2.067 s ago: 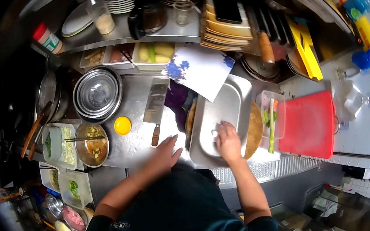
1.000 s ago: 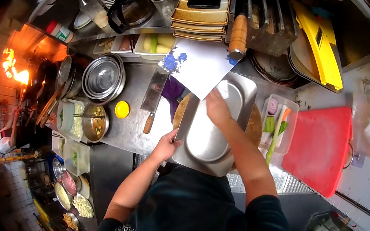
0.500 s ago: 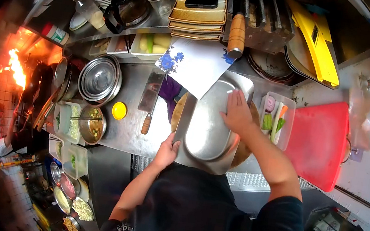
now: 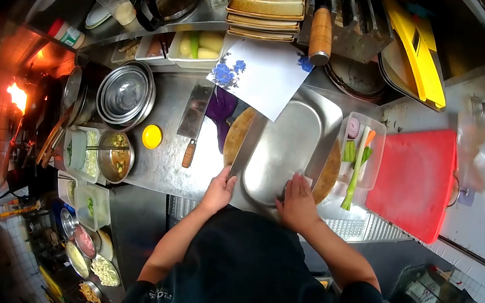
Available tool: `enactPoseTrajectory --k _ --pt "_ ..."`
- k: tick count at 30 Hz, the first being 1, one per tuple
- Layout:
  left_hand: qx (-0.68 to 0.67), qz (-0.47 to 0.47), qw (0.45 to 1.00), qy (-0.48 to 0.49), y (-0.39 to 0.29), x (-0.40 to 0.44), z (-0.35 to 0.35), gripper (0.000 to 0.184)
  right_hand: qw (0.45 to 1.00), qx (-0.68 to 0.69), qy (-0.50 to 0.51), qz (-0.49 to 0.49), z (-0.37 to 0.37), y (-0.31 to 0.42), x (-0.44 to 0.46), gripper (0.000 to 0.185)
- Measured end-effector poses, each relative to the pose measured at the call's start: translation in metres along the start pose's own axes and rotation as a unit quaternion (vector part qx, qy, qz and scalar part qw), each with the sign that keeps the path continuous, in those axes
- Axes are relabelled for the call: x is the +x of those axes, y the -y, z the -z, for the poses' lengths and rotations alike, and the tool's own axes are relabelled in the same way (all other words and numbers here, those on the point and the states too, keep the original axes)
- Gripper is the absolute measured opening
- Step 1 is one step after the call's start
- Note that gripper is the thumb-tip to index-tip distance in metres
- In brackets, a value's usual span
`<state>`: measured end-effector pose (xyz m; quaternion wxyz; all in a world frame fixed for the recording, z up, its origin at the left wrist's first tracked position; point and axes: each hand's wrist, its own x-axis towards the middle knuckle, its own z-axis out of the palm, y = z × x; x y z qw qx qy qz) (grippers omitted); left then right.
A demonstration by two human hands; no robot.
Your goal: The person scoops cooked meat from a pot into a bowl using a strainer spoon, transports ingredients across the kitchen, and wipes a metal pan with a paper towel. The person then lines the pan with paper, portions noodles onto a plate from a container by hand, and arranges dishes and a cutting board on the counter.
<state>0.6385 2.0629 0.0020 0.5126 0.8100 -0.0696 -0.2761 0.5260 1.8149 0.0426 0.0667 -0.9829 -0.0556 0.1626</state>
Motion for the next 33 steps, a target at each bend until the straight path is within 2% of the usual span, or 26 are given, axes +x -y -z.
enactPoseTrajectory --k 4,7,10,14,18,21,24,25,28,33 --pt "-0.065 0.007 0.997 0.031 0.014 0.005 0.0 0.041 0.99 0.091 0.003 0.104 0.001 -0.013 -0.027 0.069" --pt "-0.1 0.008 0.993 0.062 0.019 0.005 0.002 0.043 1.0 -0.001 -0.022 0.004 -0.003 -0.01 -0.007 0.069" --pt "-0.134 0.003 0.988 0.073 0.019 0.009 0.004 0.044 0.995 -0.051 -0.056 -0.069 -0.002 -0.039 0.042 0.073" --pt "-0.153 0.01 0.984 0.09 0.014 0.008 0.006 0.045 0.985 -0.036 -0.102 -0.137 0.02 -0.081 0.124 0.078" --pt "-0.134 0.055 0.984 0.104 0.015 0.009 0.011 0.046 0.979 0.028 -0.181 -0.088 0.02 -0.07 0.172 0.078" --pt "-0.123 -0.017 0.989 0.074 0.028 0.01 0.006 0.046 0.965 0.121 -0.233 0.01 0.03 -0.045 0.178 0.074" --pt "-0.089 0.052 0.991 0.087 -0.015 0.002 0.017 0.045 0.96 0.169 -0.212 0.07 0.013 -0.007 0.166 0.07" --pt "-0.078 0.093 0.988 0.092 -0.011 0.001 0.017 0.044 0.952 0.148 -0.254 0.08 0.007 0.001 0.162 0.071" --pt "-0.127 0.172 0.973 0.083 -0.015 0.001 0.019 0.042 0.953 0.172 -0.219 0.121 0.0 0.023 0.13 0.071" --pt "-0.126 0.132 0.981 0.063 -0.015 -0.001 0.013 0.04 0.935 0.24 -0.124 0.229 -0.006 0.039 0.066 0.058"
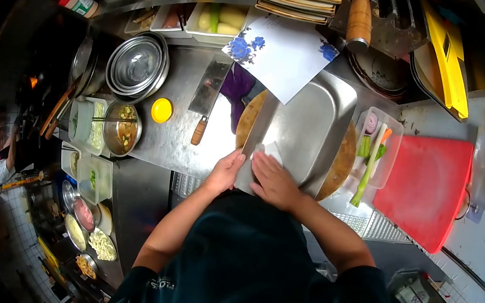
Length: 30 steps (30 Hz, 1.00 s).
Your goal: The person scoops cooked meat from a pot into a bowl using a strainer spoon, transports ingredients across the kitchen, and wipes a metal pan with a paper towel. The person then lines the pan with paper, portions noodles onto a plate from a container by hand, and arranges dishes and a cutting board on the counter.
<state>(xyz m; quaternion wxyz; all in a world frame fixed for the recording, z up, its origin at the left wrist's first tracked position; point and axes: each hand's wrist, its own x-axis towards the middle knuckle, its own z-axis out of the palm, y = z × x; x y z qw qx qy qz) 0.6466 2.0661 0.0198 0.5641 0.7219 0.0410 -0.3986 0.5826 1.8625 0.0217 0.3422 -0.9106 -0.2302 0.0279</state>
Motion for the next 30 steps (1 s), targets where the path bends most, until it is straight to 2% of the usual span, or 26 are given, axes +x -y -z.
enactPoseTrajectory --k 2,5,6,9,10,13,16,17,19,20,23,26,29,30 --pt "0.018 -0.012 1.0 -0.019 0.001 -0.003 -0.002 0.038 0.997 0.053 0.05 0.035 0.003 -0.004 -0.022 0.051" --pt "0.032 -0.026 0.998 -0.044 0.003 -0.004 -0.006 0.036 0.98 0.115 0.162 0.008 0.034 0.003 -0.04 0.044" --pt "0.029 -0.028 0.998 -0.049 0.003 -0.004 -0.006 0.036 0.976 0.131 0.171 -0.029 0.034 0.0 -0.055 0.039" --pt "0.032 -0.035 0.997 -0.057 0.0 -0.005 -0.008 0.035 0.972 0.062 0.216 -0.063 0.064 -0.009 -0.079 0.035" --pt "0.035 -0.038 0.997 -0.059 -0.002 -0.006 -0.008 0.035 0.972 -0.003 0.235 -0.026 0.079 -0.011 -0.075 0.035" --pt "0.03 0.004 0.999 -0.026 -0.007 -0.007 -0.002 0.034 0.872 -0.154 0.456 -0.088 0.13 -0.018 -0.029 0.034" --pt "0.036 -0.001 0.999 -0.027 -0.008 -0.009 -0.003 0.033 0.889 -0.244 0.379 -0.08 0.154 -0.041 -0.022 0.032" --pt "0.038 -0.003 0.999 -0.027 -0.007 -0.01 -0.003 0.033 0.921 -0.291 0.252 -0.058 0.153 -0.058 -0.029 0.032" --pt "0.041 -0.006 0.999 -0.027 -0.007 -0.01 -0.003 0.032 0.931 -0.365 -0.012 -0.006 0.135 -0.105 -0.046 0.031" --pt "0.04 -0.012 0.999 -0.03 -0.007 -0.01 -0.004 0.031 0.936 -0.35 -0.038 -0.01 0.132 -0.111 -0.044 0.028" --pt "0.041 -0.016 0.999 -0.032 -0.004 -0.009 -0.003 0.029 0.958 -0.263 0.009 -0.114 0.139 -0.105 -0.042 0.028" --pt "0.039 -0.013 0.999 -0.024 0.0 -0.004 -0.001 0.031 0.967 -0.212 -0.045 -0.134 0.129 -0.101 -0.059 0.026" --pt "0.12 0.004 0.993 -0.021 -0.002 0.006 0.005 0.032 0.98 -0.145 -0.072 -0.115 0.123 -0.071 -0.074 0.025" --pt "0.209 -0.105 0.968 -0.095 -0.007 0.008 0.005 0.034 0.982 -0.093 -0.08 -0.141 0.121 -0.059 -0.079 0.024"
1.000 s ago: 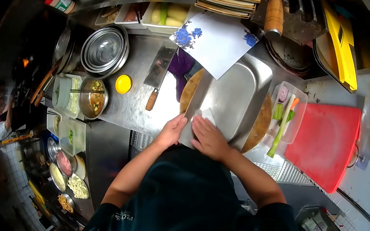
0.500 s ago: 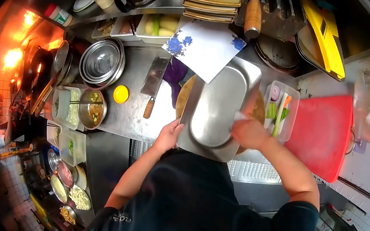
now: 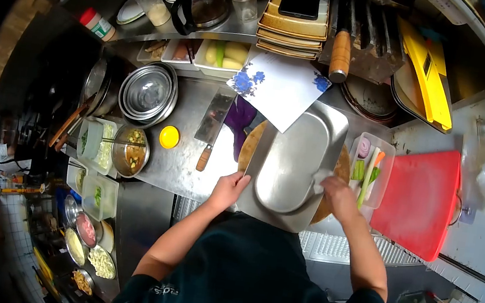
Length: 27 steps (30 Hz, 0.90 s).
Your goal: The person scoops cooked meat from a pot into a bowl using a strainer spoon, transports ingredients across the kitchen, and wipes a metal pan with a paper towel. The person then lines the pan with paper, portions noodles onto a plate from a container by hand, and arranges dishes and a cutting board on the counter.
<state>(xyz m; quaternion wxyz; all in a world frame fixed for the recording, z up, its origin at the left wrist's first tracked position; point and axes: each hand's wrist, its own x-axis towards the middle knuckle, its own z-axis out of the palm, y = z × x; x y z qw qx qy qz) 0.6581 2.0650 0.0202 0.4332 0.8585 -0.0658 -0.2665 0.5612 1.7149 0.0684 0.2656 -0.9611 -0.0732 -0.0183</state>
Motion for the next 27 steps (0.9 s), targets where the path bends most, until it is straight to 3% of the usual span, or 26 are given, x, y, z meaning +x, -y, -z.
enactPoseTrajectory --k 2,7,10,13,17,18,21,25,27 --pt "0.17 -0.2 0.95 -0.17 -0.017 0.01 0.0 0.036 0.993 0.096 0.006 -0.061 0.003 0.022 -0.014 0.022" --pt "0.295 -0.382 0.854 -0.193 -0.088 0.07 0.003 0.051 0.962 0.174 -0.081 -0.195 0.001 0.038 -0.044 0.012" --pt "0.467 -0.353 0.795 -0.159 -0.112 0.111 -0.004 0.05 0.921 0.225 -0.121 -0.293 -0.007 0.029 -0.066 0.011" --pt "0.539 -0.333 0.76 -0.144 -0.117 0.143 -0.011 0.049 0.922 0.206 -0.152 -0.292 -0.014 0.026 -0.081 0.012" --pt "0.459 -0.365 0.806 -0.081 -0.12 0.147 -0.011 0.045 0.92 0.2 -0.172 -0.289 -0.015 0.039 -0.093 0.014" --pt "0.408 -0.446 0.793 -0.079 -0.113 0.138 -0.011 0.047 0.923 0.172 -0.176 -0.295 -0.019 0.037 -0.1 0.013" --pt "0.403 -0.508 0.761 -0.009 -0.094 0.084 -0.011 0.049 0.909 0.108 -0.235 -0.328 -0.015 0.049 -0.1 0.014" --pt "0.438 -0.536 0.719 0.064 -0.066 0.026 0.003 0.048 0.93 -0.002 -0.312 -0.196 -0.02 0.043 -0.089 0.03" --pt "0.437 -0.524 0.726 0.087 -0.054 0.011 0.006 0.047 0.937 0.011 -0.242 -0.251 -0.019 0.05 -0.084 0.036"
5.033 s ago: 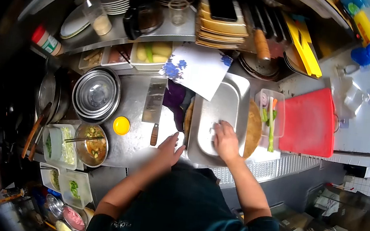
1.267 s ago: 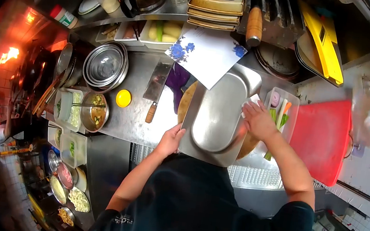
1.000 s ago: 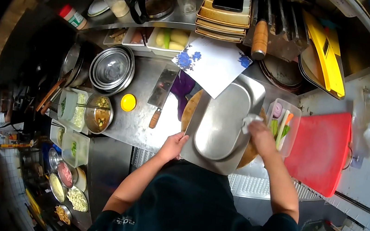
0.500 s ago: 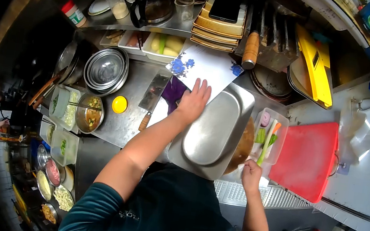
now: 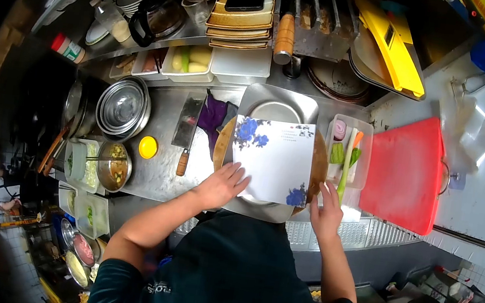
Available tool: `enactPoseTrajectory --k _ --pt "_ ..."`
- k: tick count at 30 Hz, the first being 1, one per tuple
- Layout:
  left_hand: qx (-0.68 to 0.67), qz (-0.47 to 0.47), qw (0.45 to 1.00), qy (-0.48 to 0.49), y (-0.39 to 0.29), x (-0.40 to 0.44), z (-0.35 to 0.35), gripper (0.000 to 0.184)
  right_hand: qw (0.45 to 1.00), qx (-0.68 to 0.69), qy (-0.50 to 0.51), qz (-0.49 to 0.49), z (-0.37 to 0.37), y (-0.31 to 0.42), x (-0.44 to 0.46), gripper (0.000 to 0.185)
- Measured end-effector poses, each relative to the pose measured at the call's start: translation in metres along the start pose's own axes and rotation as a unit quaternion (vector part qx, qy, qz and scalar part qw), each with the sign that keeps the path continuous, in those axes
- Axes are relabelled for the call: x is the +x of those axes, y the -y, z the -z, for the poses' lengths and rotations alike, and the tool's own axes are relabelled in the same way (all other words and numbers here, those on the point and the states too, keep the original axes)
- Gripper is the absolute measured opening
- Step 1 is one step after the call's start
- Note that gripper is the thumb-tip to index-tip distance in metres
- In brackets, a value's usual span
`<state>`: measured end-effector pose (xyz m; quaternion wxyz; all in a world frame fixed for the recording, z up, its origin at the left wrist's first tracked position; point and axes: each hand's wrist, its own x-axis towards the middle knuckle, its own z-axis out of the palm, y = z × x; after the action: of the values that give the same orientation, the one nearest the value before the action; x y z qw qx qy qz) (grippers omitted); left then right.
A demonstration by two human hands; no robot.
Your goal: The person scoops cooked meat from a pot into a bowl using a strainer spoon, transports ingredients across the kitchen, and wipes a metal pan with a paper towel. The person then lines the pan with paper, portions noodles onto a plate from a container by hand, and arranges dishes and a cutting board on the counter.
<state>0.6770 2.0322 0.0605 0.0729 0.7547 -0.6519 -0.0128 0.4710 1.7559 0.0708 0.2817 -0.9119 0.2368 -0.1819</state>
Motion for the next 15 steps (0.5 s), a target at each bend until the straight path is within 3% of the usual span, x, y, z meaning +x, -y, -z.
enactPoseTrajectory --k 6,9,15 --pt "0.029 0.034 0.999 -0.008 -0.025 -0.011 -0.002 0.045 0.996 -0.066 0.047 -0.028 -0.03 -0.001 0.015 0.038" --pt "0.034 0.032 0.999 0.003 -0.042 -0.003 -0.01 0.044 0.991 0.029 0.082 -0.099 -0.041 -0.008 0.027 0.026" --pt "-0.019 0.013 1.0 0.008 -0.043 0.015 -0.022 0.041 0.989 0.081 0.027 -0.117 -0.05 -0.032 0.05 0.016"
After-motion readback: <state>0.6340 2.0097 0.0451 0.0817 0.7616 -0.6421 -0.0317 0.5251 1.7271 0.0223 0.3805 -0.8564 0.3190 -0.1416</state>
